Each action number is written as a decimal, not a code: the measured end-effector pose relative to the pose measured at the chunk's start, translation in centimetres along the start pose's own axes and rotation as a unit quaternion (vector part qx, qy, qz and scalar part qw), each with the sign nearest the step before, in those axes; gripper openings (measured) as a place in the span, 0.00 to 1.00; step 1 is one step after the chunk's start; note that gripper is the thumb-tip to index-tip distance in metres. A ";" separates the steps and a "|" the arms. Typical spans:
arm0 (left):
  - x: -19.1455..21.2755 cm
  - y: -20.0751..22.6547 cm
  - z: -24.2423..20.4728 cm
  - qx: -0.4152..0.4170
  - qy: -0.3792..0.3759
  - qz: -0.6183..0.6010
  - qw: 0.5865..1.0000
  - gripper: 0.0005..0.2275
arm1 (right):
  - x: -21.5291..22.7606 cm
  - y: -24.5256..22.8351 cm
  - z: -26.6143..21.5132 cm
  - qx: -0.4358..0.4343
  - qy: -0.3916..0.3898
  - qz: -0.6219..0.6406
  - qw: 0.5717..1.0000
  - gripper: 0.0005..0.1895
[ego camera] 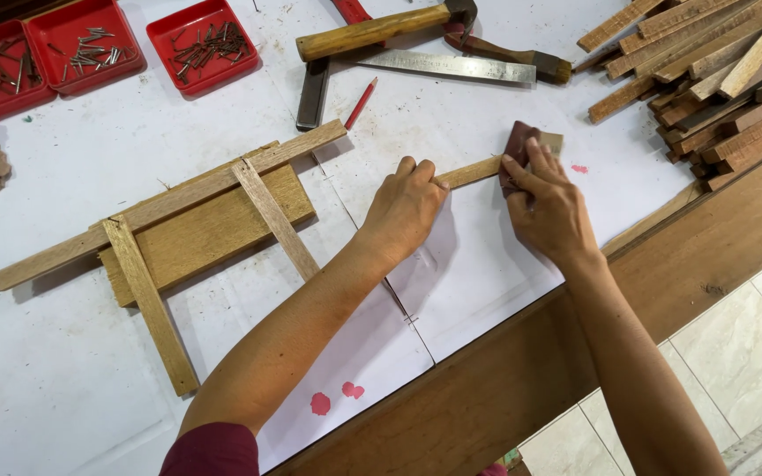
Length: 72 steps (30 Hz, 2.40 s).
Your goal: Marking, sanding, and nailing wooden strips together to assemble a small frame.
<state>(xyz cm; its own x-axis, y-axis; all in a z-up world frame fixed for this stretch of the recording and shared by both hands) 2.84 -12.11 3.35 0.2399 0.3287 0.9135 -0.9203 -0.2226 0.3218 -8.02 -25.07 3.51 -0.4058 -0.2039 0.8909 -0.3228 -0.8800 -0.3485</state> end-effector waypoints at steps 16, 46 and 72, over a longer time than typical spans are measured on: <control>0.8 -3.0 -2.0 0.060 0.010 0.005 0.998 0.05 | -0.3 -1.4 0.2 0.020 0.014 0.011 1.000 0.30; -1.3 -2.8 1.2 0.006 0.102 -0.032 0.994 0.09 | -3.3 -5.7 -0.2 0.065 -0.020 -0.022 0.997 0.27; -1.3 -2.6 1.6 0.027 0.023 -0.042 0.998 0.10 | -1.5 -3.3 -0.1 0.006 -0.010 -0.037 0.999 0.28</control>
<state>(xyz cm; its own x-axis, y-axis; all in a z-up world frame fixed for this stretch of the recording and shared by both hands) 5.38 -13.42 1.71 0.2989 0.3904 0.8708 -0.8793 -0.2419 0.4103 -6.43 -21.82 3.29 -0.3636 -0.1464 0.9200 -0.3418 -0.8977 -0.2780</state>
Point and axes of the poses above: each hand's wrist, its own z-axis towards the middle knuckle, its own x-axis out of the back of the hand, y = z × x, the point moved 10 cm from there along z, towards the middle knuckle
